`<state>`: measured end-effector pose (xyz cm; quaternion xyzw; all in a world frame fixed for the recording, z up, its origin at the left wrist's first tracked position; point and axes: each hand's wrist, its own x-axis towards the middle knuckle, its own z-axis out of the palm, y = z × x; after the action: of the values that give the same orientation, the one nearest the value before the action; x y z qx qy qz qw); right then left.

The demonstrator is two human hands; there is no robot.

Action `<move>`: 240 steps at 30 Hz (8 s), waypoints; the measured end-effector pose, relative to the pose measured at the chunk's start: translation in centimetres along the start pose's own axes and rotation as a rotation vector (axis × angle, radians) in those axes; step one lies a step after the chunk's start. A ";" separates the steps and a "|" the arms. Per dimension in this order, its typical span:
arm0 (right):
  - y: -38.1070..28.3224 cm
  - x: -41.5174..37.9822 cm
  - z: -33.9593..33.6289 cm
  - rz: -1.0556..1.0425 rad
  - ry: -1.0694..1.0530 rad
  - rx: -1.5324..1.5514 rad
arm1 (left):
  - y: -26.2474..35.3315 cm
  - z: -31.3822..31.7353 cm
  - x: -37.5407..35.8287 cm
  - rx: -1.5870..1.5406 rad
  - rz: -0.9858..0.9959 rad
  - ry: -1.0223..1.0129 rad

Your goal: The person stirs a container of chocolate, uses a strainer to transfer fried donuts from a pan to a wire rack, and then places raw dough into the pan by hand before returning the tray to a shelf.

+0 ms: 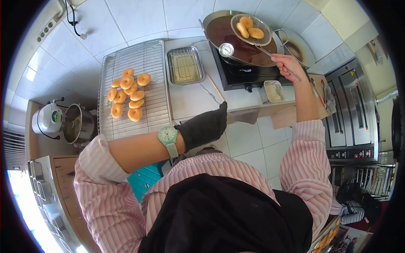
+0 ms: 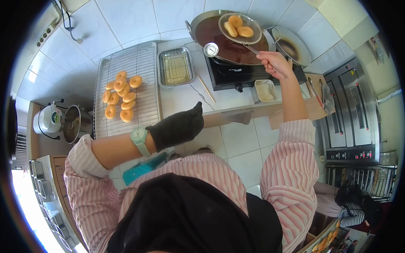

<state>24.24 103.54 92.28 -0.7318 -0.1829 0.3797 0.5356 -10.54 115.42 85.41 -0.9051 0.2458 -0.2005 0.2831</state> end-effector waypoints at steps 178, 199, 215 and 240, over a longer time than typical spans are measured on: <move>12.1 6.6 33.9 -0.089 0.059 -0.187 | -1.8 13.1 -45.0 -0.417 -1.984 -0.070; 19.2 4.2 30.9 0.164 0.171 -0.026 | -17.0 28.7 -46.5 -0.605 -2.069 -0.201; 18.7 4.9 31.4 0.176 0.175 -0.055 | -12.9 22.9 -39.9 -0.596 -1.736 -0.238; 19.2 4.2 30.8 0.191 0.176 -0.020 | -17.5 30.1 -29.5 -0.896 -1.349 -0.574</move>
<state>1.13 119.32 68.82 -0.7817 -0.0684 0.3612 0.5038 -13.16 156.91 66.65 -0.8998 -0.3699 0.0268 -0.2296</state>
